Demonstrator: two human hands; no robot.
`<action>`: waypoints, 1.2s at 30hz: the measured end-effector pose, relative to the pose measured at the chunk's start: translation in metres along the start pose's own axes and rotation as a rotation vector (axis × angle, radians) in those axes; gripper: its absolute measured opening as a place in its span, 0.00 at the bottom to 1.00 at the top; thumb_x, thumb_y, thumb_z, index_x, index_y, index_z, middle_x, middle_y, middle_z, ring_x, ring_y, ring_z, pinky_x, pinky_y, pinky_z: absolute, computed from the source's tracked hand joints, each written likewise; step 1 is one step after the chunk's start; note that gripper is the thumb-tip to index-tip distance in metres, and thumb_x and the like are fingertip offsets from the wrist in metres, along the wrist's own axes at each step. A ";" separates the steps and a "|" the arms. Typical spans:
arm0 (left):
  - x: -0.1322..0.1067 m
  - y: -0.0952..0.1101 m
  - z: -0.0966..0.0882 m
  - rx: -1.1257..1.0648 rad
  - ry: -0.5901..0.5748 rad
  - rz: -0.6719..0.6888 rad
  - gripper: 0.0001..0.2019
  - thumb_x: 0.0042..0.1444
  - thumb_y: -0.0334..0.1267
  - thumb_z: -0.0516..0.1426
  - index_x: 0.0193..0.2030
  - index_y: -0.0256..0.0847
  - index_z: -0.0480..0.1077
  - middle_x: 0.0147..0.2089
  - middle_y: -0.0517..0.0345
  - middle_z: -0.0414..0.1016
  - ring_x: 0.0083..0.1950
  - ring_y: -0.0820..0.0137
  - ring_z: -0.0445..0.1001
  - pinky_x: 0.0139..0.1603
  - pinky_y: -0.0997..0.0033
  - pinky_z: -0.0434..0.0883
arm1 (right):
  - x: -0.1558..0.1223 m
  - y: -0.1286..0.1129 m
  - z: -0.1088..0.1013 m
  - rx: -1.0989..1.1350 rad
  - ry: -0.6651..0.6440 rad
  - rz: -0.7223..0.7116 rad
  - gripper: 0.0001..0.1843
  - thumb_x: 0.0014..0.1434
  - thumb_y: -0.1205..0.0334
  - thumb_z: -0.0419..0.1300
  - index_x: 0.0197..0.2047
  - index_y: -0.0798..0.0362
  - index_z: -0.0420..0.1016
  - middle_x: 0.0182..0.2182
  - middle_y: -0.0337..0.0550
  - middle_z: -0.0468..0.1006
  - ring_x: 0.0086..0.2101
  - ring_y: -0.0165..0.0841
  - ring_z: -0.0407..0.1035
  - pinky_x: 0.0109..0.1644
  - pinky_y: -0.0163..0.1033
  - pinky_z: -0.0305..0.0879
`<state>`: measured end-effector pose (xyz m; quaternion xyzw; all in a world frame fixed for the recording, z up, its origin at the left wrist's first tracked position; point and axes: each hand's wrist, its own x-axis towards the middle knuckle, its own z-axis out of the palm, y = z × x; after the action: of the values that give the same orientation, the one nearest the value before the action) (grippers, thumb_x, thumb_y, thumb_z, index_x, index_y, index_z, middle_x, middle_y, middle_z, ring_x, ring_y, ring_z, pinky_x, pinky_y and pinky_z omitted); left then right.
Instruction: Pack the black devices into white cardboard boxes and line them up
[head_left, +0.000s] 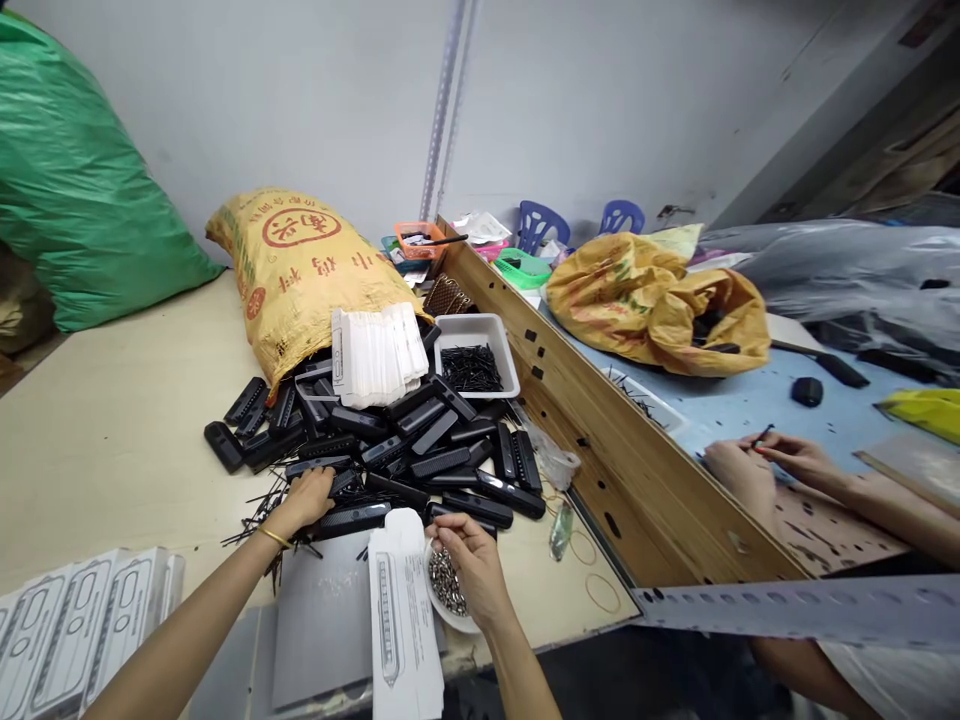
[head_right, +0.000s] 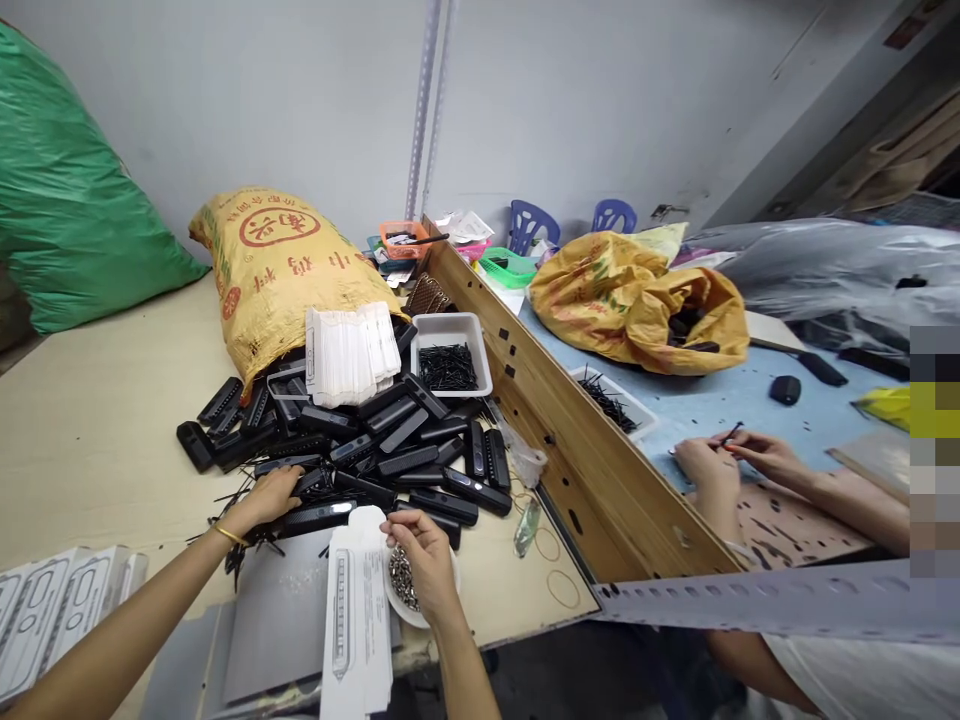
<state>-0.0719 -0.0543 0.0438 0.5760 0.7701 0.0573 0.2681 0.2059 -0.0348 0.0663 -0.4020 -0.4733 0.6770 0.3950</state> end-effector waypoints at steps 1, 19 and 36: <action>0.001 -0.002 -0.002 -0.033 0.010 -0.006 0.19 0.44 0.30 0.60 0.45 0.35 0.65 0.47 0.44 0.69 0.52 0.56 0.66 0.52 0.57 0.61 | 0.001 0.001 0.001 0.035 -0.006 0.003 0.13 0.49 0.54 0.65 0.34 0.54 0.72 0.28 0.42 0.76 0.27 0.29 0.65 0.34 0.36 0.62; -0.031 0.030 -0.010 -1.645 0.318 -0.145 0.12 0.59 0.41 0.51 0.47 0.38 0.63 0.49 0.48 0.71 0.45 0.66 0.75 0.45 0.63 0.73 | 0.019 0.008 0.088 -0.283 0.029 -0.242 0.10 0.54 0.56 0.60 0.33 0.54 0.74 0.29 0.42 0.76 0.33 0.34 0.70 0.39 0.38 0.65; -0.059 0.074 -0.009 -2.362 0.285 -0.308 0.08 0.60 0.32 0.51 0.41 0.35 0.70 0.42 0.50 0.75 0.43 0.68 0.75 0.48 0.62 0.74 | 0.007 0.011 0.109 -0.535 0.160 -0.630 0.05 0.61 0.66 0.52 0.34 0.51 0.67 0.30 0.41 0.72 0.33 0.32 0.67 0.36 0.37 0.64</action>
<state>-0.0013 -0.0824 0.1015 -0.1357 0.3253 0.7591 0.5473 0.1013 -0.0664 0.0799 -0.3775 -0.7000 0.3430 0.4999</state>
